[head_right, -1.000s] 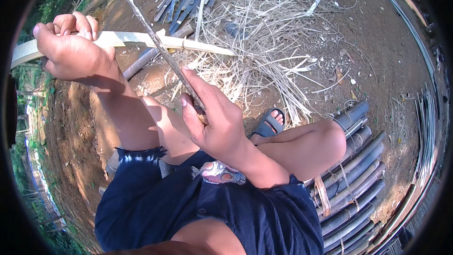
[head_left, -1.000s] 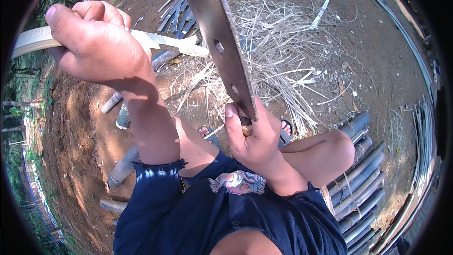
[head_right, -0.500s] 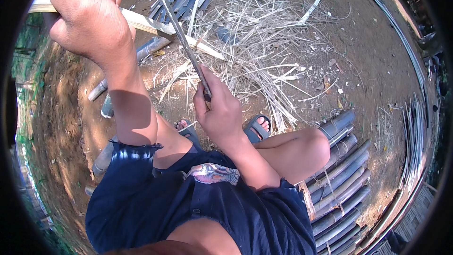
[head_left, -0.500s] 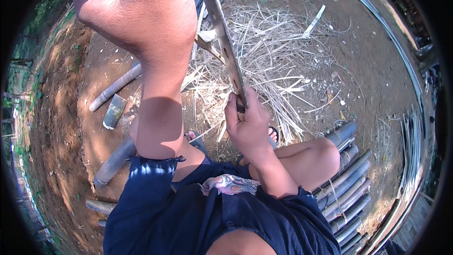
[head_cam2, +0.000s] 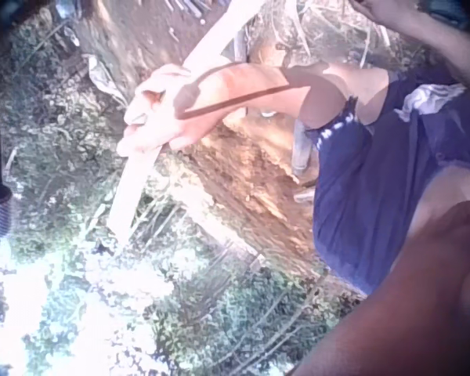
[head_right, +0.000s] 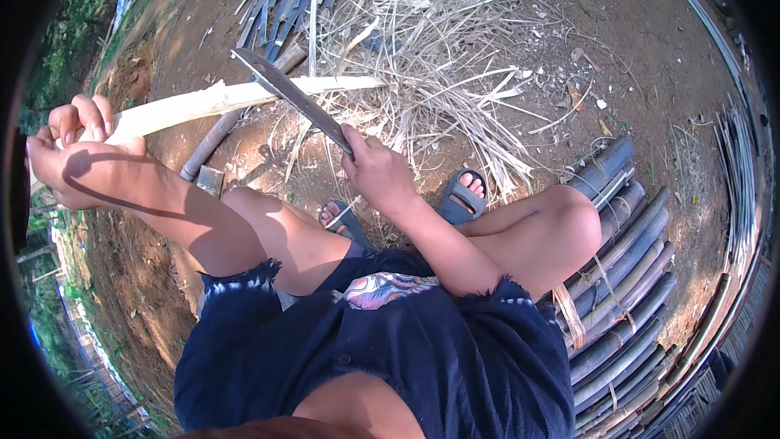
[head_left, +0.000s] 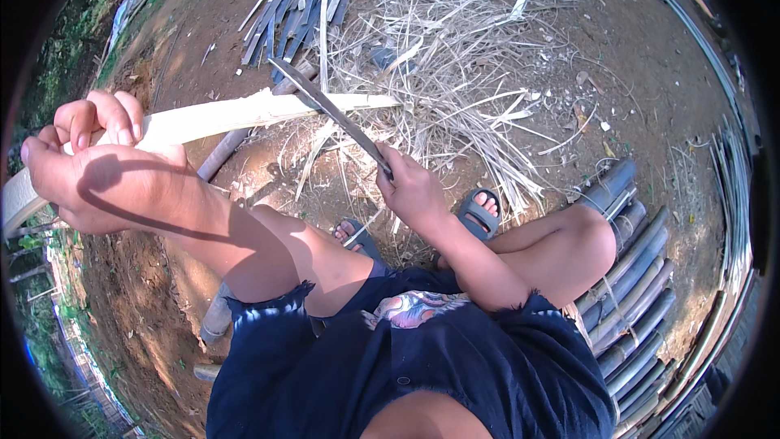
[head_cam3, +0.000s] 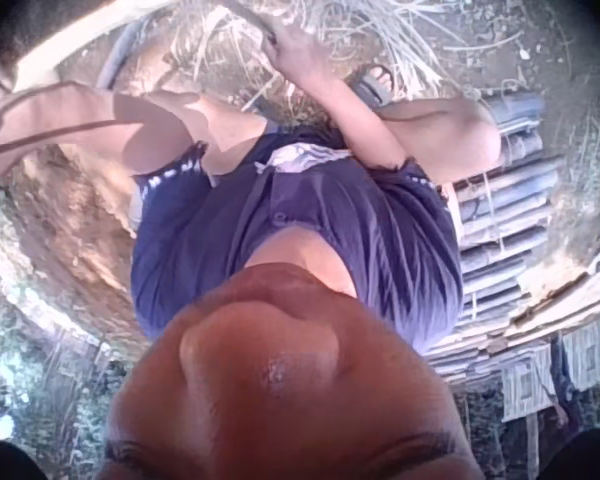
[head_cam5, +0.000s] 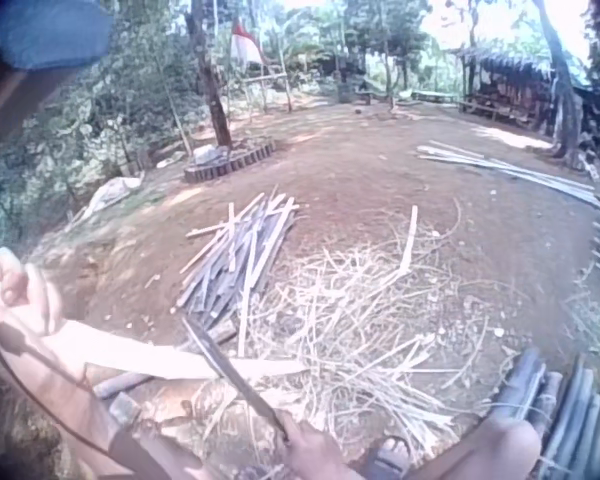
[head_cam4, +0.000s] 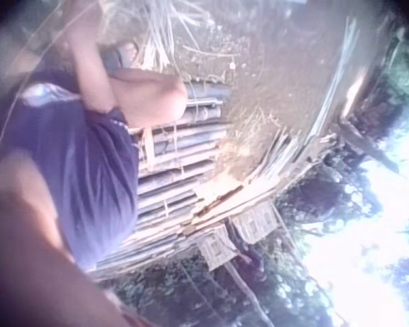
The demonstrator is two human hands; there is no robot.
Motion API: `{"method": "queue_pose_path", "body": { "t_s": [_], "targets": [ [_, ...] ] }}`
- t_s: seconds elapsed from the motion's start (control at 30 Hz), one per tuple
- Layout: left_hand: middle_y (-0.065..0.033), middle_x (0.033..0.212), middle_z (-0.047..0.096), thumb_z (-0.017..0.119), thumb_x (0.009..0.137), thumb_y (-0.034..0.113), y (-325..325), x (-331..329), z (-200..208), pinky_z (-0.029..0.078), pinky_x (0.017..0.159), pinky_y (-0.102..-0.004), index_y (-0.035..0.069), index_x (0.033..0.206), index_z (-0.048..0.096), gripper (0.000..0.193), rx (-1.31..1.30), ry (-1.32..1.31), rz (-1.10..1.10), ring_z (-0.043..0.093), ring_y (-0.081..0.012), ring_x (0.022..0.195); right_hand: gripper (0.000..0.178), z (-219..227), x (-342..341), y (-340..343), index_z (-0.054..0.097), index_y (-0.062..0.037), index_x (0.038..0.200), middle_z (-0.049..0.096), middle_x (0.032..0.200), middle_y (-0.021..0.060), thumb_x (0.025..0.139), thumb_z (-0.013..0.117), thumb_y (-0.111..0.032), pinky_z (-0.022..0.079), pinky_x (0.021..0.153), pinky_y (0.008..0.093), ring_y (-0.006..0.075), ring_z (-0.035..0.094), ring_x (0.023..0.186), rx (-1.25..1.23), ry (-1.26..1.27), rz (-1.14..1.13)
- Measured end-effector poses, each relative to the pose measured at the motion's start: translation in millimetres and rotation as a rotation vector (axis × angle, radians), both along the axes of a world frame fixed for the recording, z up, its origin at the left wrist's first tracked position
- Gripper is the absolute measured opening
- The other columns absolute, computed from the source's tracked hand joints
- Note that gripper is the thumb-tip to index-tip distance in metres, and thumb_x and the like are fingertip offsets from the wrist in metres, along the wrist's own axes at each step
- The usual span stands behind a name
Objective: The person uses a large blade to shave and strip thin layers from a bamboo pole, repeatedly pulling the blade along the length of the material while holding it by hand and resting it on the ground.
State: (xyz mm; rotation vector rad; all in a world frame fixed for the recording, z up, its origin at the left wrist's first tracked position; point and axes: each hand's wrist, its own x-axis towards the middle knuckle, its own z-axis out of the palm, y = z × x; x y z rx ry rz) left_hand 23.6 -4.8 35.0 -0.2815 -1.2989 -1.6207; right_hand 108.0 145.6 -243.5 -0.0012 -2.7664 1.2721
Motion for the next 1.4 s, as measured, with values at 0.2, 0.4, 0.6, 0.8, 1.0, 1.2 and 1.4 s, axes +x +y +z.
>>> {"method": "queue_pose_path", "body": {
  "t_s": [0.2, 0.4, 0.6, 0.8, 1.0, 1.2, 1.4],
  "targets": [
    [-0.0045, 0.062, 0.034, 0.046, 0.095, 0.026, -41, 8, -14, 0.019, 0.039, -0.0268, 0.006, 0.081, 0.036, 0.027, -0.004, -0.024, 0.242, 0.025, -0.0121, 0.042, 0.027, -83, -35, 20, 0.053, -0.0021, 0.11, 0.067, 0.078, 0.0253, 0.093, 0.057, -0.022, 0.054, 0.066, 0.0537, 0.0448, 0.066, 0.07, 0.078, -0.297, -0.033],
    [-0.0037, 0.066, 0.036, 0.048, 0.095, 0.026, -138, 20, -28, 0.021, 0.039, -0.0266, 0.009, 0.082, 0.037, 0.024, 0.06, 0.005, -0.096, 0.028, -0.0127, 0.044, 0.035, -63, -25, -30, 0.056, -0.0093, 0.123, 0.066, 0.084, 0.0223, 0.09, 0.061, -0.022, 0.055, 0.061, 0.0487, 0.0391, 0.068, 0.07, -0.008, 0.145, 0.16],
    [-0.0032, 0.064, 0.035, 0.047, 0.095, 0.025, -191, 1, -55, 0.022, 0.039, -0.0264, 0.01, 0.082, 0.037, 0.023, 0.158, -0.117, 0.148, 0.026, -0.0126, 0.043, 0.029, -164, -84, 10, 0.053, -0.0056, 0.116, 0.068, 0.081, 0.0251, 0.093, 0.058, -0.023, 0.054, 0.068, 0.0534, 0.0446, 0.067, 0.072, 0.204, -0.386, -0.014],
    [-0.0029, 0.062, 0.034, 0.043, 0.095, 0.023, -213, 9, -64, 0.021, 0.039, -0.0269, 0.01, 0.075, 0.038, 0.024, 0.173, -0.076, 0.071, 0.024, -0.0119, 0.042, 0.043, -137, -76, 2, 0.053, -0.0154, 0.131, 0.065, 0.084, 0.0193, 0.091, 0.063, -0.027, 0.056, 0.066, 0.0492, 0.0373, 0.069, 0.074, 0.465, -0.14, 0.212],
    [-0.0036, 0.062, 0.034, 0.044, 0.09, 0.018, -242, 5, -81, 0.021, 0.039, -0.0276, 0.01, 0.073, 0.037, 0.02, 0.173, -0.104, 0.105, 0.024, -0.0121, 0.041, 0.031, -177, -112, 16, 0.051, -0.0011, 0.117, 0.068, 0.085, 0.028, 0.094, 0.054, -0.022, 0.055, 0.076, 0.053, 0.0454, 0.068, 0.081, 0.462, -0.546, -0.007],
    [-0.0058, 0.062, 0.03, 0.047, 0.084, 0.013, -257, 20, -72, 0.022, 0.04, -0.0276, 0.01, 0.071, 0.033, 0.019, 0.145, -0.191, 0.288, 0.026, -0.0129, 0.042, 0.04, -152, -85, 1, 0.046, -0.0105, 0.13, 0.065, 0.093, 0.0255, 0.095, 0.056, -0.028, 0.056, 0.074, 0.0542, 0.0454, 0.068, 0.079, 0.463, -0.36, 0.159],
    [-0.0052, 0.064, 0.031, 0.051, 0.083, 0.014, -243, -2, -81, 0.023, 0.042, -0.027, 0.01, 0.074, 0.033, 0.021, 0.158, -0.15, 0.119, 0.027, -0.0129, 0.043, 0.035, -235, -115, 60, 0.051, 0.0018, 0.118, 0.069, 0.088, 0.0263, 0.096, 0.057, -0.025, 0.057, 0.075, 0.0502, 0.0425, 0.069, 0.083, 0.318, -0.559, -0.115]
  ]
}}
